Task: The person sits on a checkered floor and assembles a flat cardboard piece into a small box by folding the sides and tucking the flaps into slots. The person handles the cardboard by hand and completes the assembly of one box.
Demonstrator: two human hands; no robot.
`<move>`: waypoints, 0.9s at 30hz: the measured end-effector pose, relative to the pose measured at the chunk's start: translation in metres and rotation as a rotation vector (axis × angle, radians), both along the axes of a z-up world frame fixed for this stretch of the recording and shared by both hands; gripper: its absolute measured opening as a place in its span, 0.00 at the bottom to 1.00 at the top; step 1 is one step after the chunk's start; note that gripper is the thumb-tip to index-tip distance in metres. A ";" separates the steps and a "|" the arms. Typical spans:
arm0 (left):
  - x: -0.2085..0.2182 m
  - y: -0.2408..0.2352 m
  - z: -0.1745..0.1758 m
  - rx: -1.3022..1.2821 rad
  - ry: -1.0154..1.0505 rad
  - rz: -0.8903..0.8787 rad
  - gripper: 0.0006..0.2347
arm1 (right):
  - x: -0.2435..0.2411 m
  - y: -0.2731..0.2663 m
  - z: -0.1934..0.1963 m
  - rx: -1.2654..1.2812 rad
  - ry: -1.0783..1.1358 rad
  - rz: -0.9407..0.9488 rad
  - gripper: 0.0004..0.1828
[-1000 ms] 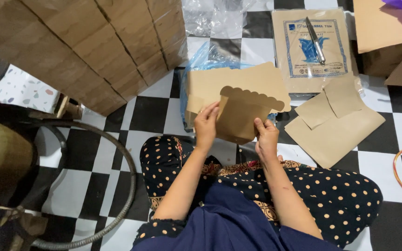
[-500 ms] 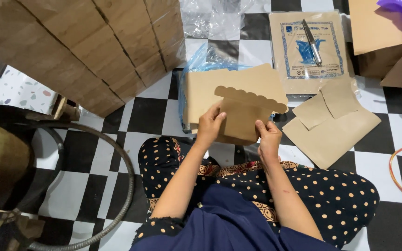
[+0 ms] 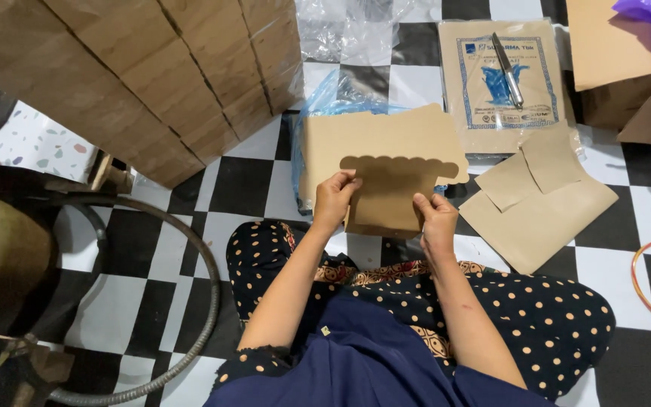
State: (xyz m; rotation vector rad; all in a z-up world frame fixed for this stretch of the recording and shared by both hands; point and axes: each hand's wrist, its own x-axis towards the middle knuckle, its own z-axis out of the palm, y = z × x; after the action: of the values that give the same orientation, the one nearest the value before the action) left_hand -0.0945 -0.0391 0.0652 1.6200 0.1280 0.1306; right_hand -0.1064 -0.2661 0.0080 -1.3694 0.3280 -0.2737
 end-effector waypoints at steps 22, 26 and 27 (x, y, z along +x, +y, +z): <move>-0.022 0.021 -0.034 0.195 0.089 -0.120 0.09 | 0.000 -0.028 -0.026 -0.458 0.105 0.246 0.11; -0.031 0.018 -0.010 0.139 0.109 -0.146 0.11 | -0.001 -0.030 -0.023 -0.409 0.060 0.283 0.13; -0.032 0.016 0.004 0.088 0.101 -0.187 0.13 | 0.003 -0.032 -0.025 -0.453 0.036 0.290 0.13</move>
State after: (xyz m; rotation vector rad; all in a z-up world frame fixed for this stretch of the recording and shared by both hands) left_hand -0.1269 -0.0228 0.0691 1.7179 0.0479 -0.0909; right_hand -0.1038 -0.2977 -0.0171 -1.8469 0.0937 -0.0820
